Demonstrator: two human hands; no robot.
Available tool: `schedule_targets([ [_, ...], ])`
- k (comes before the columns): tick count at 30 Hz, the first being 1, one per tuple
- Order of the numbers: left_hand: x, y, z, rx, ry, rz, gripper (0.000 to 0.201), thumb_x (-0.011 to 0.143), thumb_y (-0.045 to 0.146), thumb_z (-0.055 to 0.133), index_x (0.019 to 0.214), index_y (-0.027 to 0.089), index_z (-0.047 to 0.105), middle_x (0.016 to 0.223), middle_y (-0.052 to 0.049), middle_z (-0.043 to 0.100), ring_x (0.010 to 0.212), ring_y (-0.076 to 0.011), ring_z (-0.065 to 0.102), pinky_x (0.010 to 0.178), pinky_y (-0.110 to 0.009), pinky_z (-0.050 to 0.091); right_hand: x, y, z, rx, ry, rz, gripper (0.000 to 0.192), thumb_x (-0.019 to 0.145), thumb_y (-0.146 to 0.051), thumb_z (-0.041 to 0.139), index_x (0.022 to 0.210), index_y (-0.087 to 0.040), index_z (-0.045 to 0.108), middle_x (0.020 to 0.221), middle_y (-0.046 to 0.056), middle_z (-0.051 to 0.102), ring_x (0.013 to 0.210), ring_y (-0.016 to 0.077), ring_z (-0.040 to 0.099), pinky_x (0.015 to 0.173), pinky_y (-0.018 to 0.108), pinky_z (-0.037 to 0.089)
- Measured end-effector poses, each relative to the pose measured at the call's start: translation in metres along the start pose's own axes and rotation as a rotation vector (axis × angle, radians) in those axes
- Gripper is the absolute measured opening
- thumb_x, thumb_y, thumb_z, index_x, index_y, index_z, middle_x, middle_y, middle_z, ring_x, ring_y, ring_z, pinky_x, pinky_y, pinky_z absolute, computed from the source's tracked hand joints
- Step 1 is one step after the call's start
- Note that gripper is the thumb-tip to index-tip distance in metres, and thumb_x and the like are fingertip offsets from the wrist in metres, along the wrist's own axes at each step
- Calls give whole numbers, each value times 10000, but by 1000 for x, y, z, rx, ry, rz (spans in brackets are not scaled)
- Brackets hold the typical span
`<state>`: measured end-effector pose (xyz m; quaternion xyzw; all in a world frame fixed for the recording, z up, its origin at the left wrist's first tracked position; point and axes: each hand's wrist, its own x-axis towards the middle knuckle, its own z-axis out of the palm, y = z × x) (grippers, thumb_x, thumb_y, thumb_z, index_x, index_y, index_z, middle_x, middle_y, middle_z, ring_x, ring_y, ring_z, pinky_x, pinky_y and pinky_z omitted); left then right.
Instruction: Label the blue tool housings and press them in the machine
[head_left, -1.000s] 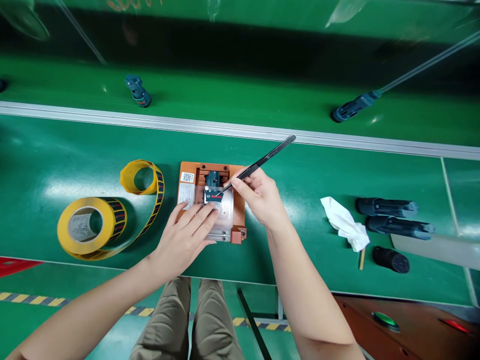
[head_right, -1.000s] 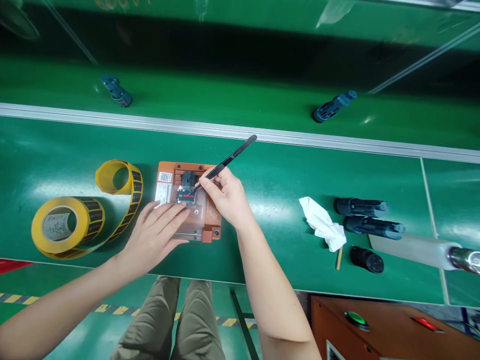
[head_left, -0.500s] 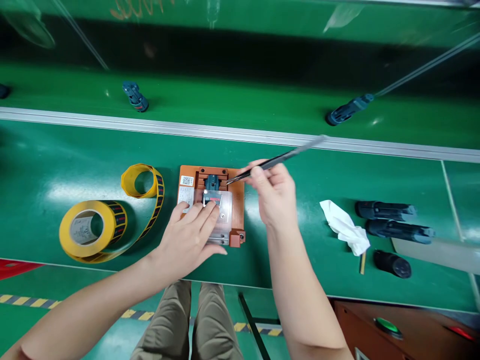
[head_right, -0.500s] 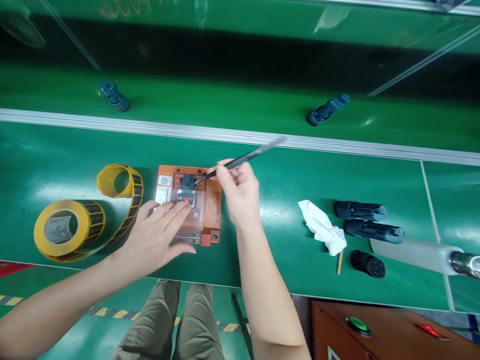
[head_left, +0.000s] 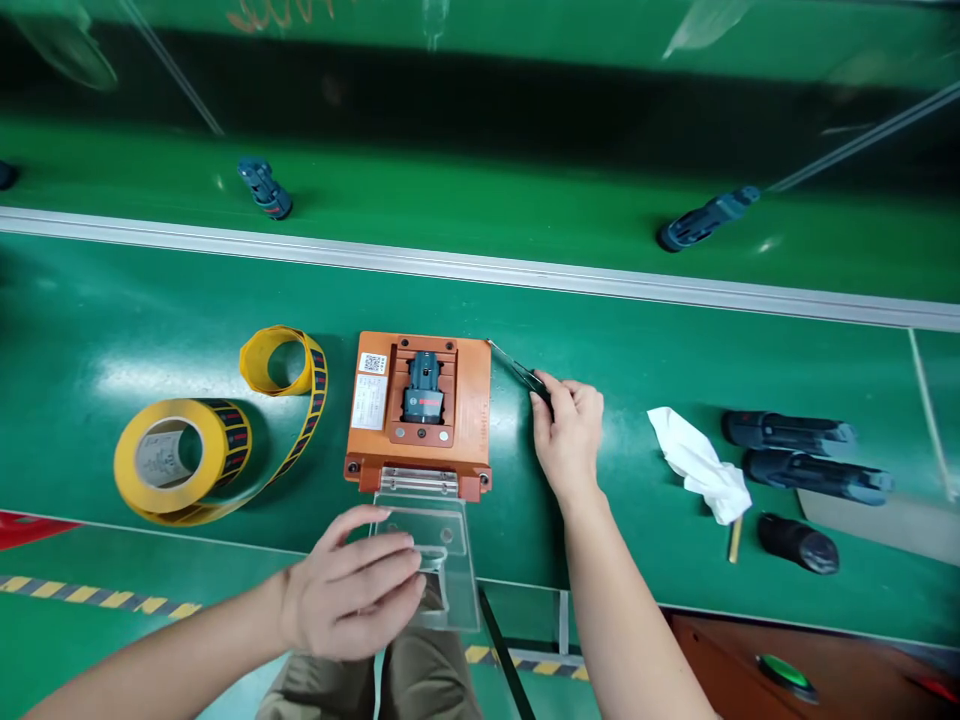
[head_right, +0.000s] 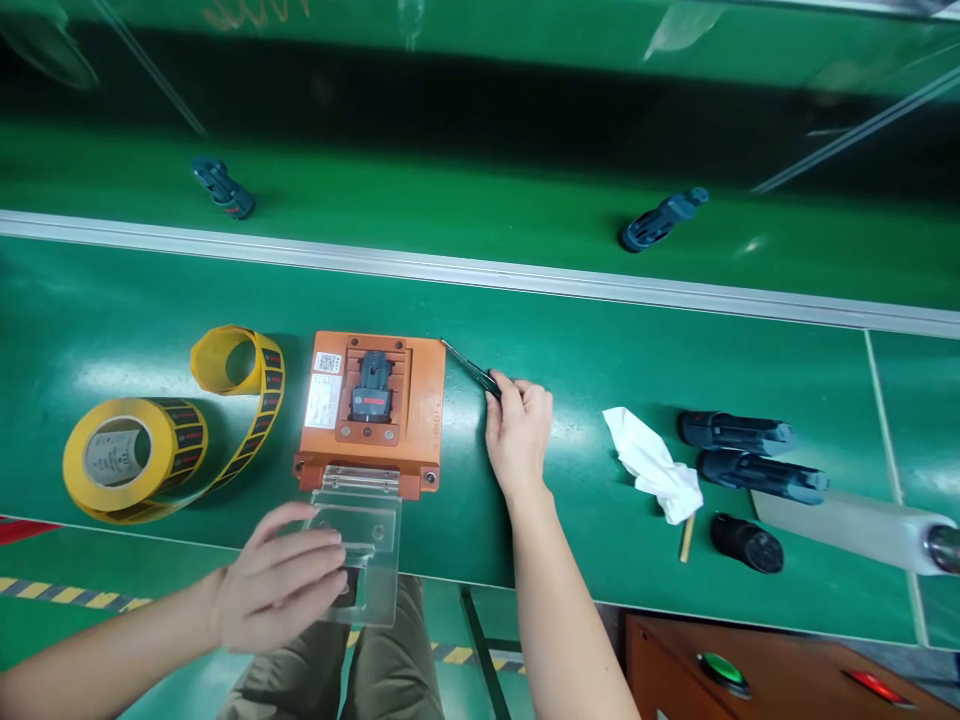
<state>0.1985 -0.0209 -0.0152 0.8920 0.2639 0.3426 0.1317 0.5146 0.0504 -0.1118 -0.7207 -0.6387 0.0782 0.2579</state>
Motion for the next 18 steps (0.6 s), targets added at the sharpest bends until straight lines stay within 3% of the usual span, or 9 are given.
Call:
schedule_targets([
  [3, -23, 3, 5, 23, -217, 36, 215, 863, 87, 656, 1047, 178, 715, 1083, -30, 768, 1135, -176, 665, 1157, -411, 446, 5, -8, -2, -3, 60, 15, 429, 967, -377, 462, 1343, -210, 583, 1061, 144, 536, 1020, 310, 496, 899, 532, 438],
  [6, -37, 1, 13, 26, -327, -40, 305, 885, 244, 691, 1180, 167, 679, 1152, -42, 757, 1209, -175, 631, 1207, -361, 365, 7, -34, -14, 64, 26, -63, 473, 968, -401, 476, 1431, -311, 510, 1234, 142, 496, 1186, 339, 448, 1008, 590, 358],
  [9, -41, 2, 19, 34, -175, -151, 445, 849, 339, 727, 1265, 212, 633, 1123, -77, 755, 1216, -233, 622, 1190, -474, 377, 4, -65, -23, 240, -243, -329, 401, 992, -434, 427, 1370, -439, 562, 1349, 71, 460, 1271, 320, 400, 1082, 573, 304],
  [11, -37, -1, 24, 74, -51, -289, 564, 858, 334, 699, 1388, 243, 531, 1209, -121, 710, 1280, -293, 570, 1159, -564, 380, 3, -78, -22, 341, -382, -434, 379, 1000, -464, 400, 1323, -467, 600, 1383, 44, 443, 1285, 316, 375, 1102, 574, 295],
  [14, -27, -13, 34, 91, -41, -461, 670, 901, 326, 613, 1512, 245, 349, 1384, -173, 584, 1373, -341, 478, 1143, -590, 358, 5, -83, -13, 404, -453, -439, 374, 998, -490, 396, 1297, -471, 619, 1400, 42, 434, 1292, 317, 346, 1115, 583, 294],
  [18, -23, -28, 45, 69, -45, -452, 616, 906, 291, 578, 1489, 251, 381, 1344, -153, 593, 1322, -323, 533, 1148, -545, 318, 14, -77, -2, 426, -479, -437, 374, 994, -520, 381, 1269, -489, 633, 1380, 40, 435, 1292, 310, 342, 1123, 580, 297],
])
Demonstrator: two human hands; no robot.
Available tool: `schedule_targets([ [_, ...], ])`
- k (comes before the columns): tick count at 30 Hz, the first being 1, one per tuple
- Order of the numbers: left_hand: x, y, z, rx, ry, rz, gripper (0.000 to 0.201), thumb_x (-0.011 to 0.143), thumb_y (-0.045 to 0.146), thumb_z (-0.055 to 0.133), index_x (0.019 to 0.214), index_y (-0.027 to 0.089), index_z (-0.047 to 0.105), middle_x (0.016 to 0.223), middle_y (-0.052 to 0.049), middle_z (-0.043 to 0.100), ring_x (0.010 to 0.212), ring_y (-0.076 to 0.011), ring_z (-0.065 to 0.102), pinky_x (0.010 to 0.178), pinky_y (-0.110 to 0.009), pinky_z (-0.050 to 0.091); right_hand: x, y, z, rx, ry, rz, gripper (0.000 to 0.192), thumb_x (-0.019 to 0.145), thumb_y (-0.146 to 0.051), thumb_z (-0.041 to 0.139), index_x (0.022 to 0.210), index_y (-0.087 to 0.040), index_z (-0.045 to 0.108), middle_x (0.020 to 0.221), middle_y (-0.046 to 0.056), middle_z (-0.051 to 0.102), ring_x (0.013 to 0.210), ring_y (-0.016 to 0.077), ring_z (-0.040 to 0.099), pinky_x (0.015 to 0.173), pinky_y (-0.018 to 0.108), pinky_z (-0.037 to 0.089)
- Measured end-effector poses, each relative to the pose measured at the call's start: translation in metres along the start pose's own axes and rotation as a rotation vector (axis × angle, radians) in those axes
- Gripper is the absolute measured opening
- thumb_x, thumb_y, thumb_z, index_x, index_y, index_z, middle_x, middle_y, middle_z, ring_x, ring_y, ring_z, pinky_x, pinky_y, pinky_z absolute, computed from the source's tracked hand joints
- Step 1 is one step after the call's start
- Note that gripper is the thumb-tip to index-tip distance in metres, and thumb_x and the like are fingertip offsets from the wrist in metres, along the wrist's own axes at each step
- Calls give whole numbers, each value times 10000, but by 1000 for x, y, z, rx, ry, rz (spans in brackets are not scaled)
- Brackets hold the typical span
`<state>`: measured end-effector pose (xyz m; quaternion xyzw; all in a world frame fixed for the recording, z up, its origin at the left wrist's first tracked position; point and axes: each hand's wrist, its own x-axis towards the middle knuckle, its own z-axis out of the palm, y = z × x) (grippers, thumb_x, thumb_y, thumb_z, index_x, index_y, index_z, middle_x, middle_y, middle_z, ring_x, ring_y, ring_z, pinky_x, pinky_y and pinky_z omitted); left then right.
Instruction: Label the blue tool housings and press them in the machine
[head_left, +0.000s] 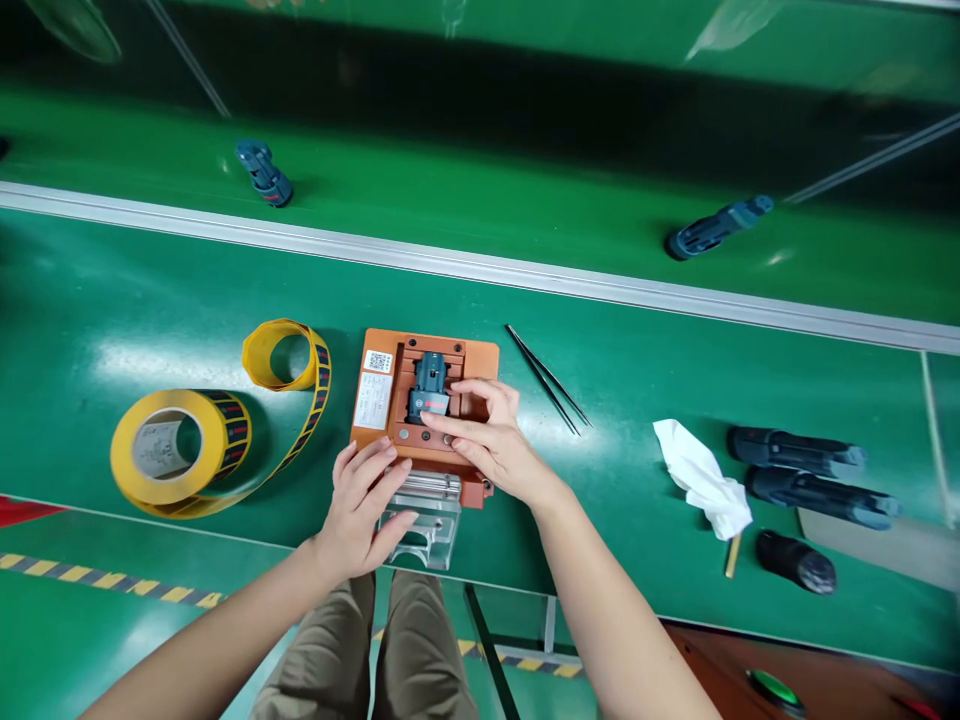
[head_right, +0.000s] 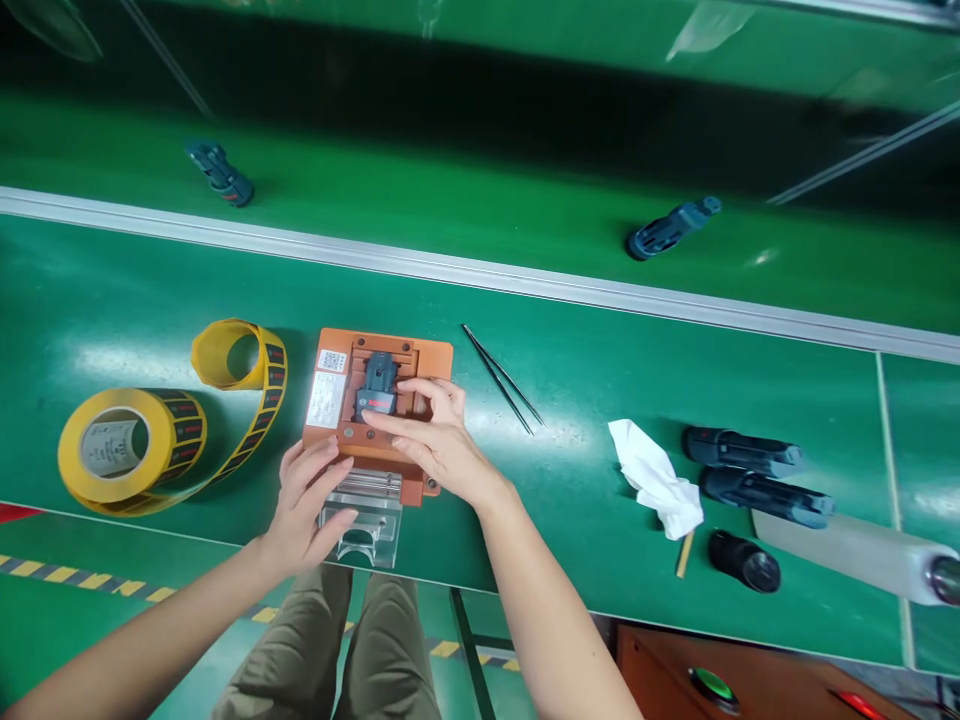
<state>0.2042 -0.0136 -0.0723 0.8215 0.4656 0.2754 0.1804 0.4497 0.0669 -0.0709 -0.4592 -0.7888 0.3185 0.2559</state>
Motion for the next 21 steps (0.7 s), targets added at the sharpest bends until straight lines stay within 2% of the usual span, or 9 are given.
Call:
schedule_targets([
  [5, -2, -4, 2, -10, 38, 32, 606, 871, 268, 579, 1459, 233, 436, 1281, -144, 622, 1275, -306, 565, 1113, -497, 350, 12, 3, -2, 7, 19, 7, 360, 991, -515, 392, 1241, -498, 651, 1384, 31, 417, 1288, 301, 340, 1129, 560, 300],
  [11, -4, -5, 0, -3, 42, 49, 595, 864, 248, 545, 1450, 220, 440, 1309, -159, 603, 1272, -304, 560, 1086, -501, 375, 8, -10, -4, 55, -9, -14, 339, 996, -481, 425, 1214, -459, 683, 1372, 40, 413, 1293, 299, 333, 1125, 541, 307],
  [14, -5, -6, 1, -2, 38, 41, 599, 861, 244, 536, 1453, 227, 438, 1343, -156, 593, 1282, -308, 554, 1086, -503, 379, 11, -18, -5, 107, 89, 111, 361, 987, -493, 452, 1251, -363, 661, 1325, 78, 451, 1259, 285, 389, 1081, 512, 372],
  [17, -6, -7, 3, -9, 57, 49, 599, 875, 260, 530, 1463, 220, 430, 1379, -163, 565, 1291, -311, 536, 1097, -510, 367, 24, -27, -1, 16, 176, 292, 575, 806, -616, 671, 1202, -201, 623, 1171, 130, 526, 1128, 315, 464, 962, 517, 453],
  [19, -8, -9, 5, -19, 79, 54, 592, 884, 275, 532, 1464, 215, 430, 1397, -169, 545, 1294, -313, 524, 1105, -520, 357, 35, -37, 2, -110, 131, 351, 626, 676, -631, 771, 1056, -155, 624, 1072, 137, 561, 1046, 330, 488, 897, 510, 472],
  [21, -10, -12, 7, -25, 92, 55, 578, 891, 278, 531, 1458, 215, 438, 1414, -170, 528, 1306, -311, 511, 1113, -530, 348, 42, -50, 0, -193, 98, 371, 550, 667, -580, 790, 960, -153, 602, 1023, 136, 586, 1011, 331, 513, 866, 492, 477],
])
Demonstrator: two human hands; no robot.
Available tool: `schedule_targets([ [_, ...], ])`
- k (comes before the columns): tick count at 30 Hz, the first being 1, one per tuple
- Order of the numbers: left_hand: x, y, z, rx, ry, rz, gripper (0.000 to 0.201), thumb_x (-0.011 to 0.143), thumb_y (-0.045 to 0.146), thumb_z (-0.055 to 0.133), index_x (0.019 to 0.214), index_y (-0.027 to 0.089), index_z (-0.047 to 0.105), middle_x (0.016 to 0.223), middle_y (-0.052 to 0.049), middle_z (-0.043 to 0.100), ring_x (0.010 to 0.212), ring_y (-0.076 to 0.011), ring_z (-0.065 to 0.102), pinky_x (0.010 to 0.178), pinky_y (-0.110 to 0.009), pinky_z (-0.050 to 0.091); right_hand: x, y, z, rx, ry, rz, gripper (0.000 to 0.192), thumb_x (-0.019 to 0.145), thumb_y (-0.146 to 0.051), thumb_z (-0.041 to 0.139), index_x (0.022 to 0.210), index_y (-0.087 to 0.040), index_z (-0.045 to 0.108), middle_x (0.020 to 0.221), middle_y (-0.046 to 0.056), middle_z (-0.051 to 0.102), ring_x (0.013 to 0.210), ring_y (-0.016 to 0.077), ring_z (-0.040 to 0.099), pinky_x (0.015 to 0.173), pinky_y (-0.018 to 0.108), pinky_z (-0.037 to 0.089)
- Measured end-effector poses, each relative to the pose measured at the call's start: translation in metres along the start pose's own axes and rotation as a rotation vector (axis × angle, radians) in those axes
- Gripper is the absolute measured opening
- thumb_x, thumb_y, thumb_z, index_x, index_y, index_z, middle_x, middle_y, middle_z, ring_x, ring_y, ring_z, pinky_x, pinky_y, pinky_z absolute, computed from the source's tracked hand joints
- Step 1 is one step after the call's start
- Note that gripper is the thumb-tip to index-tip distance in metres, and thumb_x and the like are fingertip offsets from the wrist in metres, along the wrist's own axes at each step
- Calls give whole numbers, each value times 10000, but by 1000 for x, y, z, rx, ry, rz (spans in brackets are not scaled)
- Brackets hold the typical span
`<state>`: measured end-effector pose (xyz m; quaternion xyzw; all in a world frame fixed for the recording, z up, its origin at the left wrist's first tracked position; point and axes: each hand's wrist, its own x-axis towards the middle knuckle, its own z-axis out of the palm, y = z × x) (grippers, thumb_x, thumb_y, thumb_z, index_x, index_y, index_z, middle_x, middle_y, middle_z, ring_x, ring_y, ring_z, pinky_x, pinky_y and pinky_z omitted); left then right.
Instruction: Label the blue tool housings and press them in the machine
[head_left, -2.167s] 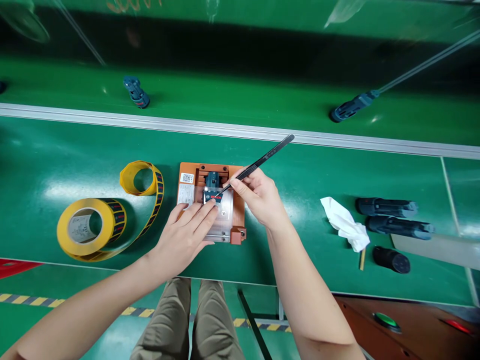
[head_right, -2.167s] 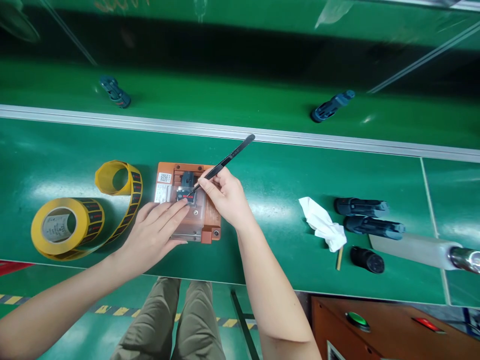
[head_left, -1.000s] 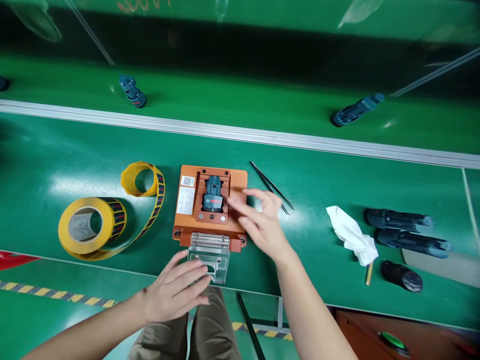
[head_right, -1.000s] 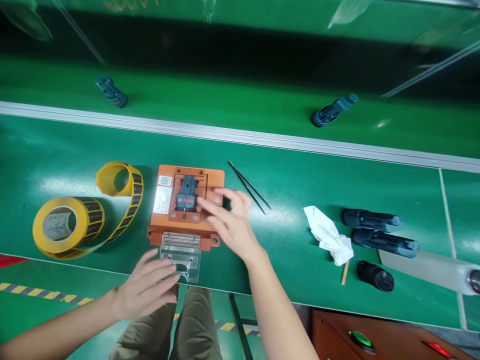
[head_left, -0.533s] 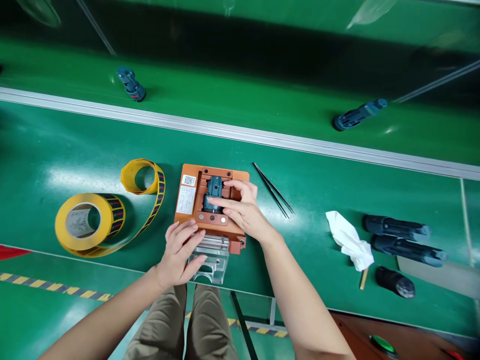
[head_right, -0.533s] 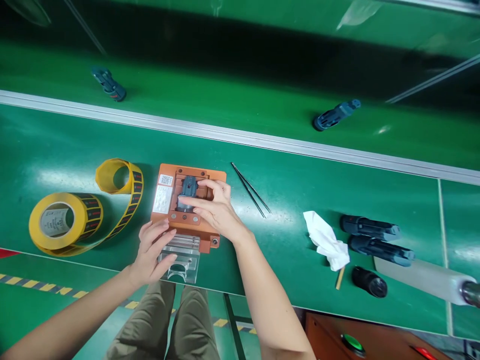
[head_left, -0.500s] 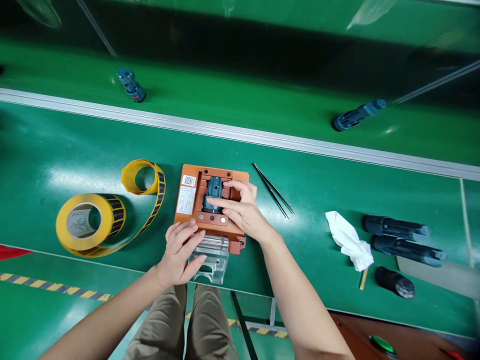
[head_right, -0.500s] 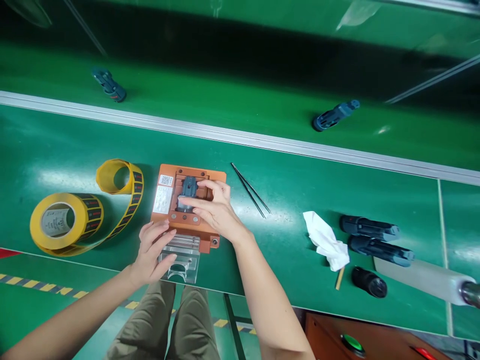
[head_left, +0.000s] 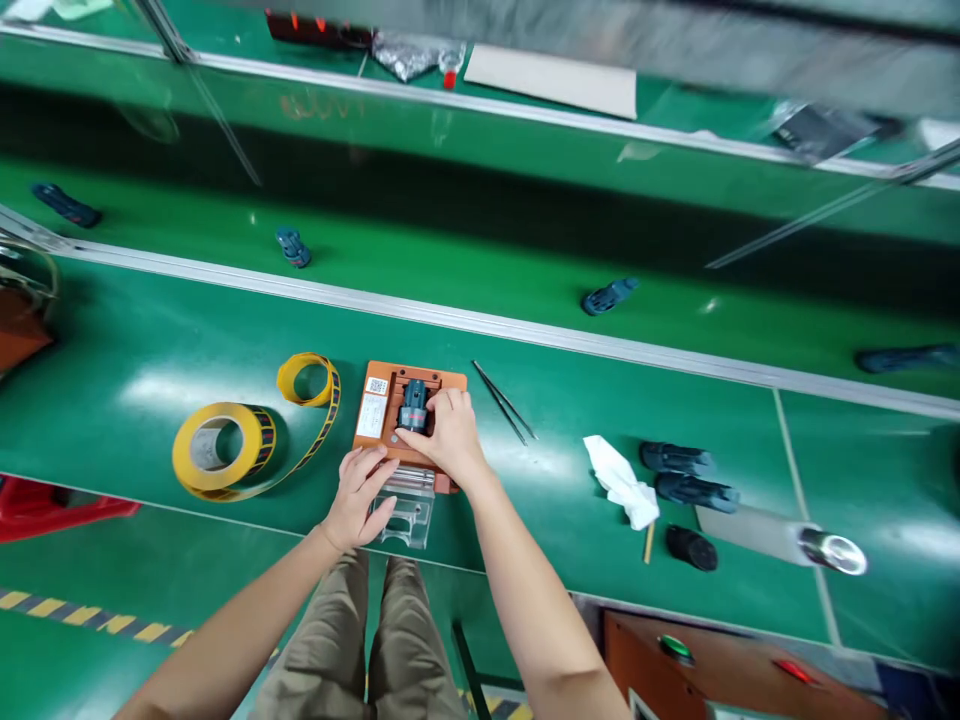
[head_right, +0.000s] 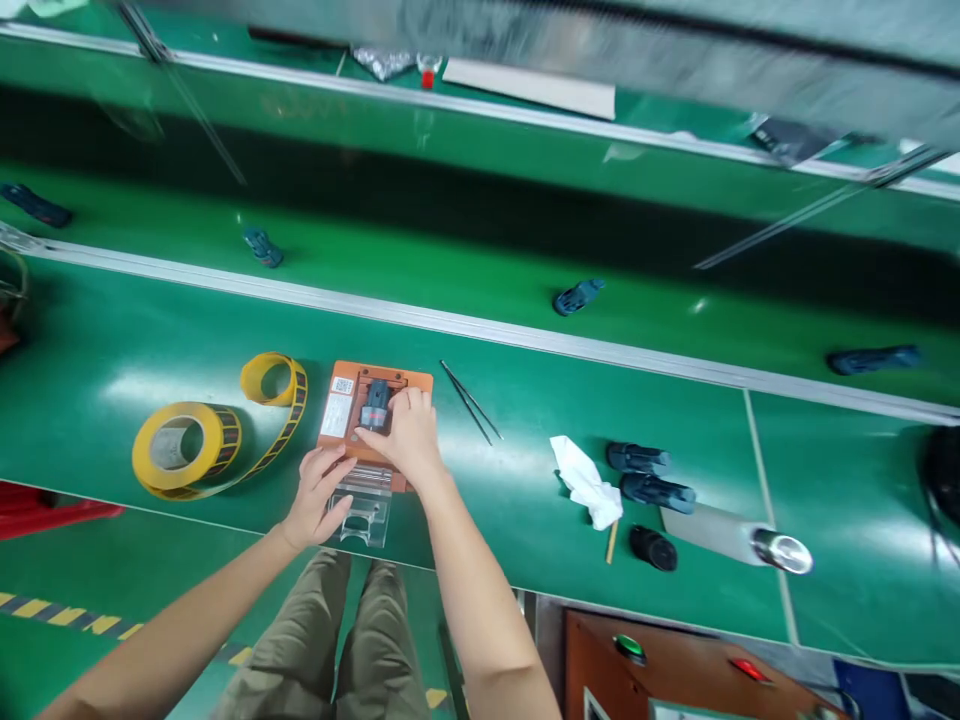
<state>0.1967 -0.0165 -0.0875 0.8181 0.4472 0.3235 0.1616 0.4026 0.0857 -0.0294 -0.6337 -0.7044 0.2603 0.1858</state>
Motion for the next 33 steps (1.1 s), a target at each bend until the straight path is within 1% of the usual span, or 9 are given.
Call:
schedule_targets([
  [4, 3, 5, -4, -22, -3, -26, 495, 910, 262, 511, 1402, 201, 512, 1421, -161, 547, 1336, -297, 490, 1137, -541, 326, -23, -28, -34, 115, 24, 40, 488, 723, -483, 765, 1024, -177, 535, 1005, 107, 650, 957, 293, 614, 843, 440, 498],
  [8, 32, 52, -39, -66, 53, -349, 291, 936, 284, 526, 1170, 247, 695, 1346, -101, 642, 1359, -321, 441, 1162, -594, 253, -83, -48, -80, 359, -10, 52, 490, 772, -402, 744, 1144, -215, 486, 1053, 72, 693, 935, 239, 680, 813, 372, 532],
  [11, 72, 106, -81, -449, 94, -587, 352, 950, 377, 538, 1264, 254, 640, 1301, -105, 667, 1214, -284, 572, 1076, -526, 415, -129, -61, -108, 401, 47, -45, 474, 782, -359, 746, 1169, -218, 510, 1099, 79, 686, 978, 230, 672, 856, 372, 531],
  [14, 114, 153, -117, -988, -145, -665, 466, 898, 408, 631, 1323, 223, 594, 1252, -120, 692, 1096, -252, 658, 949, -417, 531, -163, -73, -132, 401, 131, -137, 463, 792, -328, 740, 1193, -216, 537, 1120, 92, 675, 1006, 236, 647, 888, 392, 520],
  [17, 142, 192, -137, -1167, -246, -648, 468, 761, 347, 794, 1183, 183, 679, 1184, -127, 724, 1074, -254, 674, 883, -348, 559, -187, -82, -161, 529, 206, -91, 505, 788, -336, 746, 1233, -224, 535, 1185, 94, 656, 1026, 225, 635, 917, 391, 514],
  [19, 152, 217, -142, -1179, -197, -612, 444, 725, 325, 826, 1129, 189, 701, 1157, -114, 736, 1061, -248, 680, 871, -339, 564, -201, -85, -180, 703, 194, -22, 476, 817, -364, 707, 1234, -224, 525, 1159, 81, 662, 965, 199, 652, 871, 366, 535],
  [21, 157, 243, -143, -1184, -176, -554, 429, 713, 314, 836, 1107, 198, 711, 1147, -102, 740, 1059, -245, 682, 882, -343, 563, -214, -87, -196, 873, 140, 44, 369, 864, -417, 639, 1154, -216, 533, 964, 39, 679, 772, 160, 651, 703, 310, 543],
  [24, 160, 279, -140, -1194, -227, -474, 413, 718, 309, 833, 1101, 206, 717, 1162, -97, 733, 1045, -244, 688, 879, -344, 564, -232, -87, -212, 1058, 165, 108, 286, 875, -475, 615, 976, -222, 528, 720, -36, 589, 542, 96, 506, 493, 220, 395],
  [33, 167, 336, -116, -1193, -370, -289, 394, 731, 320, 821, 1095, 211, 719, 1151, -100, 736, 1053, -252, 681, 865, -343, 542, -273, -84, -237, 1452, 422, 208, 343, 830, -520, 628, 806, -234, 441, 636, -64, 414, 466, 52, 276, 416, 187, 90],
])
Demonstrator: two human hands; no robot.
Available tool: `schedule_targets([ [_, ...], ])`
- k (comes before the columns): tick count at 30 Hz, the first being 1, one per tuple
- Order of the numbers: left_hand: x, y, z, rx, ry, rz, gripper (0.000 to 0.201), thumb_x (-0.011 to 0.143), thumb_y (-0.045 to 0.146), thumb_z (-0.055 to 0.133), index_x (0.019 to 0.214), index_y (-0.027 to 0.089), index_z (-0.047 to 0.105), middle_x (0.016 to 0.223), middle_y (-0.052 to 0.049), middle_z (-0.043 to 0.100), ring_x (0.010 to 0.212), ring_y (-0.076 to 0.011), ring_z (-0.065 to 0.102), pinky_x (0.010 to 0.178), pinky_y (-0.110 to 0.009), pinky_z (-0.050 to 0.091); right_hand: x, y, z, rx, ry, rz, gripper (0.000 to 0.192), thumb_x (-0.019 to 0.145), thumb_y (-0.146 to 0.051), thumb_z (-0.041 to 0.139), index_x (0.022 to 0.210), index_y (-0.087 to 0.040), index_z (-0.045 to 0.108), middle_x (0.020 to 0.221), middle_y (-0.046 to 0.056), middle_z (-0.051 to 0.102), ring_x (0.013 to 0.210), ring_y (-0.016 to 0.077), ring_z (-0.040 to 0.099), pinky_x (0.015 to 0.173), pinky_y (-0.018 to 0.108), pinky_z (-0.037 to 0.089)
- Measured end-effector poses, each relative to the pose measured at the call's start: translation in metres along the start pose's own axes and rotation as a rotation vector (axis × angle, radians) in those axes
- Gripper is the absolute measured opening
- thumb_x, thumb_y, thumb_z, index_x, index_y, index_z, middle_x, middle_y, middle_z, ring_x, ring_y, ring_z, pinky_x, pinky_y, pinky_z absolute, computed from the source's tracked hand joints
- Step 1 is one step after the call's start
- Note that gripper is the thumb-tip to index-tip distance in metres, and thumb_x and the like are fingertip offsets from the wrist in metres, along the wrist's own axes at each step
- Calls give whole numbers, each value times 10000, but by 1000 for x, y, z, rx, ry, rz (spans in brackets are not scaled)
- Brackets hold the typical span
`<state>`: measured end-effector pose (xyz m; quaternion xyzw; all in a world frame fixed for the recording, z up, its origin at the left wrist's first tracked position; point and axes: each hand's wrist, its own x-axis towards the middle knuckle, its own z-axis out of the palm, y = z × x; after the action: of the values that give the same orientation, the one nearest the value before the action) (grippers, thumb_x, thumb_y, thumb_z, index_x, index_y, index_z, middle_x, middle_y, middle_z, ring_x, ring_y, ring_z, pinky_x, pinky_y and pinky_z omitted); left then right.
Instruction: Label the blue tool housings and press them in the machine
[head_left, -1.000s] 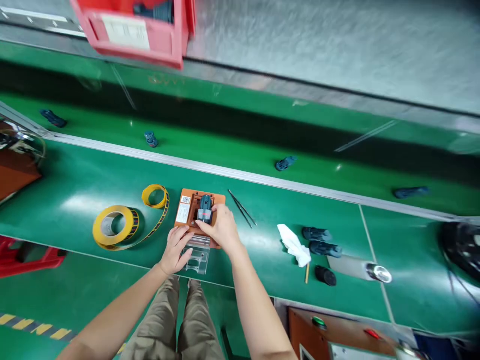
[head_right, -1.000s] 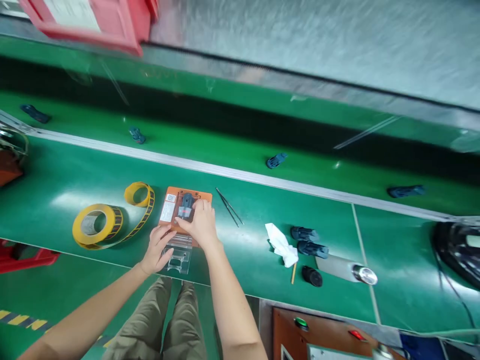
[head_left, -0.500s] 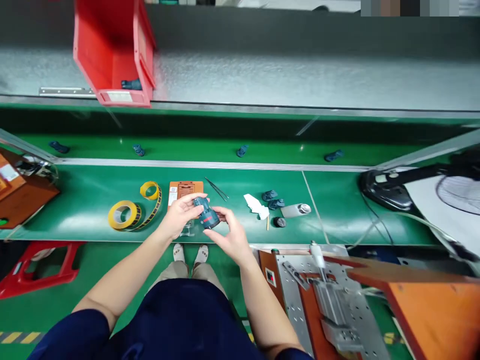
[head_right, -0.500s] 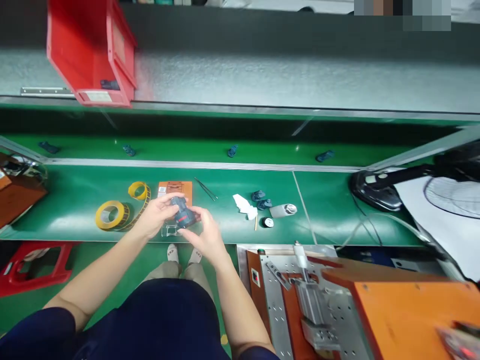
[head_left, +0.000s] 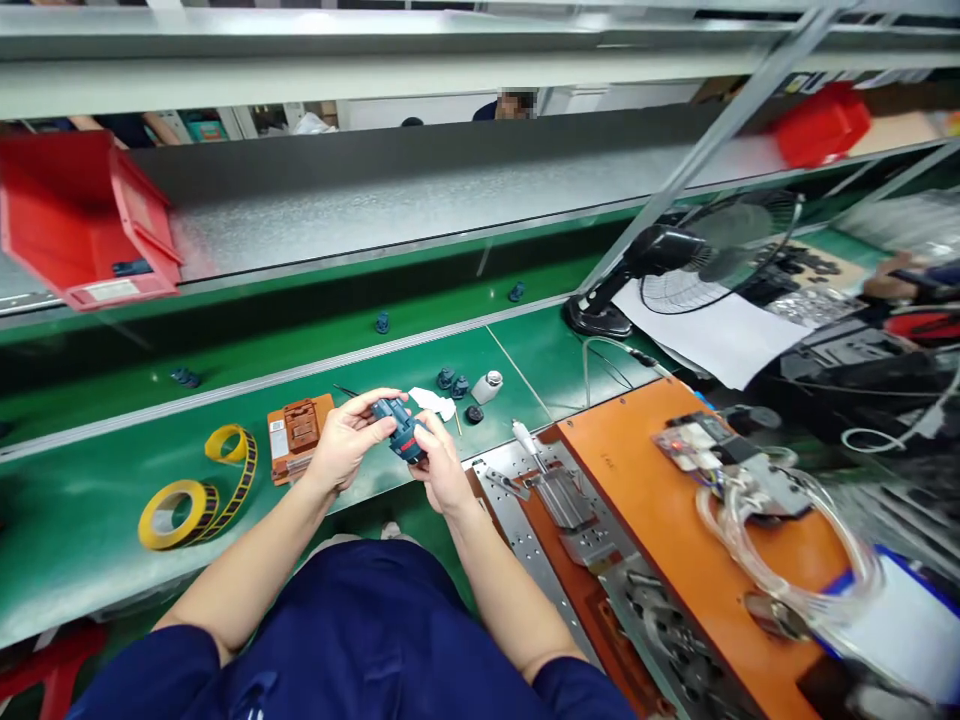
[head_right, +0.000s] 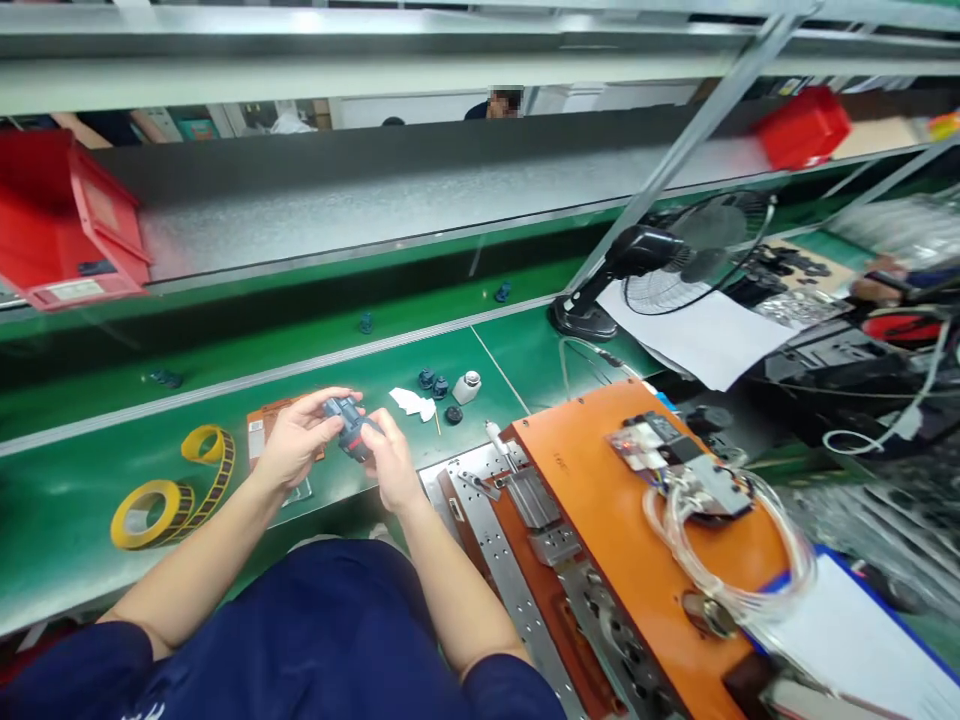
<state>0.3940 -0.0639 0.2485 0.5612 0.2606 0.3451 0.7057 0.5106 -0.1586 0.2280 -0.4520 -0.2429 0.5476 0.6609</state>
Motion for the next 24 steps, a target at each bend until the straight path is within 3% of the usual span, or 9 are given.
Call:
schedule_targets([
  [4, 7, -5, 15, 116, 28, 124, 256, 784, 374, 762, 973, 211, 702, 936, -40, 728, 887, -186, 657, 783, -286, 509, -10, -7, 4, 230, -69, 176, 396, 848, -615, 571, 882, -239, 452, 568, -74, 436, 434, 48, 216, 408, 170, 65],
  [7, 12, -5, 22, 242, 84, 179, 238, 868, 434, 647, 798, 207, 632, 721, 25, 598, 687, -133, 547, 679, -250, 447, -18, -4, 9, 244, -97, 257, 504, 851, -716, 503, 940, -220, 487, 572, -50, 492, 436, 52, 227, 400, 169, 89],
  [10, 14, 2, 26, 373, 44, 128, 288, 892, 455, 597, 745, 208, 582, 692, 40, 525, 644, -124, 478, 646, -249, 398, -27, -1, 11, -36, 29, 81, 469, 897, -685, 480, 963, -222, 517, 645, -23, 539, 476, 76, 341, 404, 179, 177],
  [12, 15, 8, 26, 462, 20, 114, 284, 885, 458, 603, 745, 212, 576, 692, 42, 522, 646, -127, 475, 649, -253, 387, -33, 0, 12, -300, 105, -63, 410, 948, -619, 447, 1050, -236, 550, 697, -11, 557, 529, 106, 434, 438, 211, 306],
  [16, 16, 16, 24, 591, -7, 156, 261, 906, 426, 572, 746, 219, 572, 735, 34, 568, 702, -139, 516, 683, -260, 387, -36, -2, 16, -664, 176, -224, 396, 1016, -506, 343, 1231, -237, 538, 852, 33, 628, 734, 174, 605, 663, 313, 497],
  [20, 17, 14, 13, 595, -62, 237, 230, 925, 397, 546, 788, 219, 595, 823, 12, 626, 785, -150, 567, 755, -267, 417, -33, 0, 26, -813, 242, -251, 356, 1016, -452, 380, 1247, -219, 519, 965, 42, 659, 859, 179, 632, 802, 335, 510],
  [24, 23, 3, -6, 398, -166, 202, 223, 913, 431, 581, 893, 219, 645, 951, -15, 682, 898, -175, 619, 838, -279, 461, -33, 6, 37, -714, 249, -205, 424, 937, -420, 555, 1313, -234, 487, 1088, 49, 658, 832, 159, 646, 742, 310, 558],
])
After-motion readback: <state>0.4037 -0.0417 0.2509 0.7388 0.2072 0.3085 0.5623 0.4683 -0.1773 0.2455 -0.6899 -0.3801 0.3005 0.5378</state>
